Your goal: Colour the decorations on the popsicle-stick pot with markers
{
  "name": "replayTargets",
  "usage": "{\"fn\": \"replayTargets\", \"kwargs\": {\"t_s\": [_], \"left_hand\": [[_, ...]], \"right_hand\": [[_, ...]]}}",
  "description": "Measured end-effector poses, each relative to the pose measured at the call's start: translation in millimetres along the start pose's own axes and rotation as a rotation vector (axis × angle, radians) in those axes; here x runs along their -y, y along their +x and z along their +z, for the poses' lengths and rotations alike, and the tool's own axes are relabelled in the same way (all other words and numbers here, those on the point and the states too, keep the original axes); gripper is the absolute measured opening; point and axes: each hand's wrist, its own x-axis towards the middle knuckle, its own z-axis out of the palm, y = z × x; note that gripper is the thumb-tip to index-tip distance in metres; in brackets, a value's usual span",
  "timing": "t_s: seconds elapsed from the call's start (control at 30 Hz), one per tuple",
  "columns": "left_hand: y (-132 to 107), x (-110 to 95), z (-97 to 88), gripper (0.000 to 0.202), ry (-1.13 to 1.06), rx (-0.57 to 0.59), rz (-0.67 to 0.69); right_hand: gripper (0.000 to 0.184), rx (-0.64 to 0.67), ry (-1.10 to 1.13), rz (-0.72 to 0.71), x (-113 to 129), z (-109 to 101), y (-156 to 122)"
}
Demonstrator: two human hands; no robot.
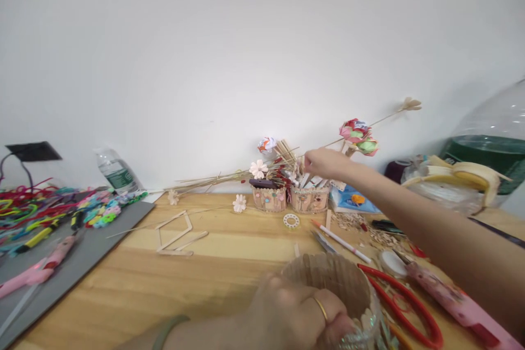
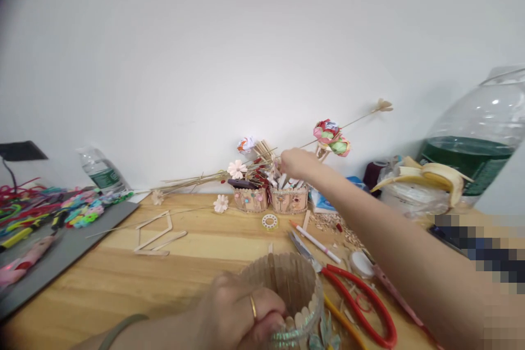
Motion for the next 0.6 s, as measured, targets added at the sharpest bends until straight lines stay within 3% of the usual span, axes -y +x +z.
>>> {"fn": "replayTargets", "kwargs": {"t_s": [0.17,0.37,0.6], "left_hand": [[-2,1,1.3,0.044,0.007,-0.018,-0.007],[0,0,-0.4,0.046,0.012,0.008,-0.014],[0,-2,-2.9,0.042,-0.049,0.013,0.003]], "right_hand": [[0.029,0.001,-0.021,-0.08,7,5,-9],[0.028,0.091,-0.152,-0.053,-10,1,-11],[0.03,0.095,-0.118,-0.034,-12,4,1]]}}
